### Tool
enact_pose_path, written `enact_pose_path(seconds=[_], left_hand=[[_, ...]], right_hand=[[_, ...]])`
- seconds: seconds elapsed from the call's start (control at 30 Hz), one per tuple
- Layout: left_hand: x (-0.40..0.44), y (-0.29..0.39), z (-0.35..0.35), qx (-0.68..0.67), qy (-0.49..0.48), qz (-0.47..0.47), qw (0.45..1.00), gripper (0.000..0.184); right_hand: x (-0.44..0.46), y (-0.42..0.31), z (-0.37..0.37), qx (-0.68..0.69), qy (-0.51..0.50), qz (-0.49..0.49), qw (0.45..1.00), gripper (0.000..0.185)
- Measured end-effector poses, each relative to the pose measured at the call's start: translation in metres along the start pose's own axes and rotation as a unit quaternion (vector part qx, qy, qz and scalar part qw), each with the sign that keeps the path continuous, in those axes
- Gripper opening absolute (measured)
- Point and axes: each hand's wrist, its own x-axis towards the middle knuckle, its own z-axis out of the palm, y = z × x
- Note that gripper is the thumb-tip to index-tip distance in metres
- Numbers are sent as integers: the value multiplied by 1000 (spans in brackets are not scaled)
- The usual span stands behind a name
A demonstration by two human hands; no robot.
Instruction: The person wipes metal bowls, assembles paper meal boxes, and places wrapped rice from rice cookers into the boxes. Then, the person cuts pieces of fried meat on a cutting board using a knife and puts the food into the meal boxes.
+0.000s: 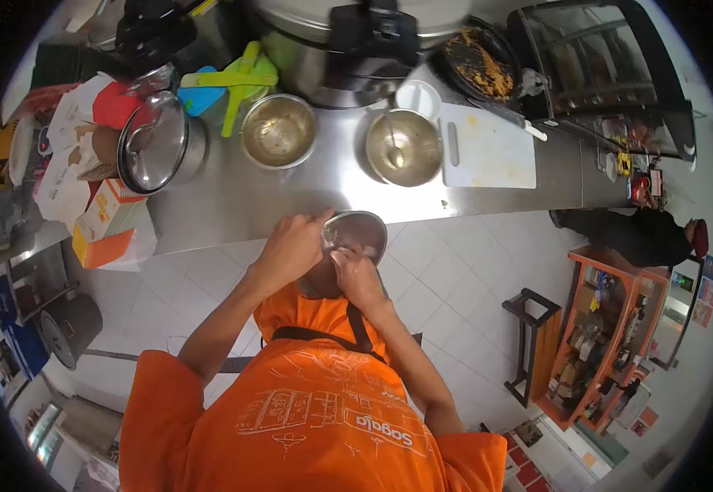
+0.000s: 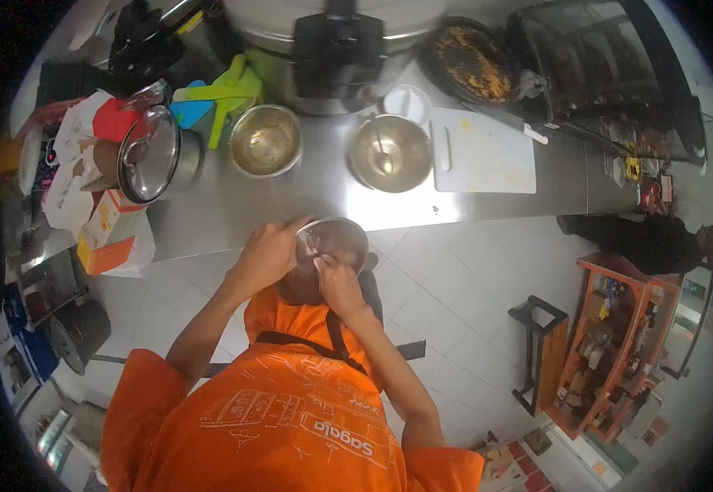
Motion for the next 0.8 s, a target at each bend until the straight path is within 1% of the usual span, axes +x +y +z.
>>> enact_pose_path(seconds=[0.07,0.1,0.17,0.2,0.27,0.3,0.37,0.4,0.47,0.5,0.53,0.57,0.6,0.63,0.67,0.7,0.73,0.8], left_hand=[[9,28,23,-23,-26,-14,999,56],[13,44,35,-35,-42,-20,998,56],[22,76,58,2,-29,16,999,56],[28,95,68,20,-25,36,999,57],[41,135,84,33,-64,29,997,57],[46,155,92,38,-86,24,995,57],[57,187,113,57,-75,76,993,58],[63,204,123,67,-68,103,990,59],[81,243,142,43,-98,149,983,57],[91,260,149,38,-104,162,981,57],[101,270,163,40,-103,188,976,53],[114,274,187,45,-102,211,971,50],[127,270,223,68,-88,247,963,43],[138,284,235,79,-94,260,958,36],[150,299,248,89,-99,273,953,30],[162,327,247,86,-121,266,952,25],[177,338,270,73,-116,281,950,21],[199,366,307,53,-122,308,942,18]], right_hand=[[-23,27,-11,-17,-41,2,999,16],[-35,35,-24,-10,-24,1,1000,16],[-62,53,-52,3,15,1,1000,18],[-78,65,-58,-20,41,28,999,20],[-107,89,-68,-67,91,84,990,24],[-119,100,-77,-70,102,91,988,26],[-142,118,-91,-72,122,106,984,30],[-156,126,-98,-60,114,135,982,29],[-175,149,-117,-38,101,172,979,28],[-182,159,-125,-43,81,211,973,27],[-191,168,-133,-46,58,242,968,26],[-200,171,-149,-44,149,191,969,22],[-207,186,-151,-53,162,210,963,22],[-215,195,-162,-34,157,246,956,22],[-223,206,-175,-43,122,273,953,20],[-232,222,-181,-41,188,231,954,18],[-241,240,-187,-39,253,191,948,17],[-259,273,-203,-41,235,206,949,15]])
